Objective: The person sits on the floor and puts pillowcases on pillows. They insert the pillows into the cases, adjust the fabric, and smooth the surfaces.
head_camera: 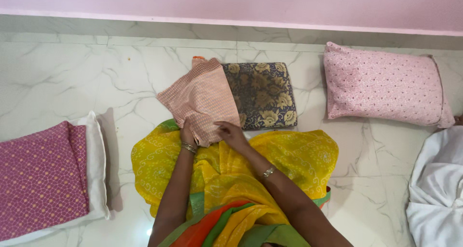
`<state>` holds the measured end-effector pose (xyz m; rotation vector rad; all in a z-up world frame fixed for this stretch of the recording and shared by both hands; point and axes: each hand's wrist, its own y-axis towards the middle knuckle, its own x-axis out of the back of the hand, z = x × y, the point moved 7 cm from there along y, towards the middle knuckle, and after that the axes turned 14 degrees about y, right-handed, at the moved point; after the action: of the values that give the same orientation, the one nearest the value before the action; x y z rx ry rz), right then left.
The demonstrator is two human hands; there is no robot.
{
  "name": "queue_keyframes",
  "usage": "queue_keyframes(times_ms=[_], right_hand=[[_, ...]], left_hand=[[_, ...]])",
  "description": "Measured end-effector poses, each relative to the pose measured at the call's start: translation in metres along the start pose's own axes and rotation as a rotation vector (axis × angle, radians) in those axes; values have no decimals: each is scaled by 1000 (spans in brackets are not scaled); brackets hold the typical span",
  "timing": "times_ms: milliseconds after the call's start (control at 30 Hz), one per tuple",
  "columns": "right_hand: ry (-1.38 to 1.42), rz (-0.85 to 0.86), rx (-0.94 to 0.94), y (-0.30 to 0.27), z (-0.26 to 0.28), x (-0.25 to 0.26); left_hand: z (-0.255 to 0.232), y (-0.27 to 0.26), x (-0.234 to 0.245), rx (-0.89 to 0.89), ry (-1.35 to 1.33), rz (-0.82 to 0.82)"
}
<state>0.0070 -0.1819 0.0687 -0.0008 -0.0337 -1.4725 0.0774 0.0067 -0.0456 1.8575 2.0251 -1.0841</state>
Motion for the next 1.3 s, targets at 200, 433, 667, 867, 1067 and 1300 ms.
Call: queue_keyframes(times_ms=[200, 433, 667, 867, 1067, 1300], right_hand=[[5, -260, -92, -18, -65, 87], [266, -357, -145, -15, -81, 111], [553, -302, -223, -7, -95, 110], [-117, -186, 51, -23, -17, 83], [-643, -94, 207, -35, 39, 42], [-522, -243, 61, -35, 15, 63]], left_hand=[[-31, -8, 0, -304, 245, -298], [23, -39, -51, -142, 447, -73], [87, -146, -120, -633, 1642, 839], [29, -121, -116, -483, 1600, 530], [-70, -39, -38, -892, 1523, -275], [-34, 3, 8, -193, 1405, -249]])
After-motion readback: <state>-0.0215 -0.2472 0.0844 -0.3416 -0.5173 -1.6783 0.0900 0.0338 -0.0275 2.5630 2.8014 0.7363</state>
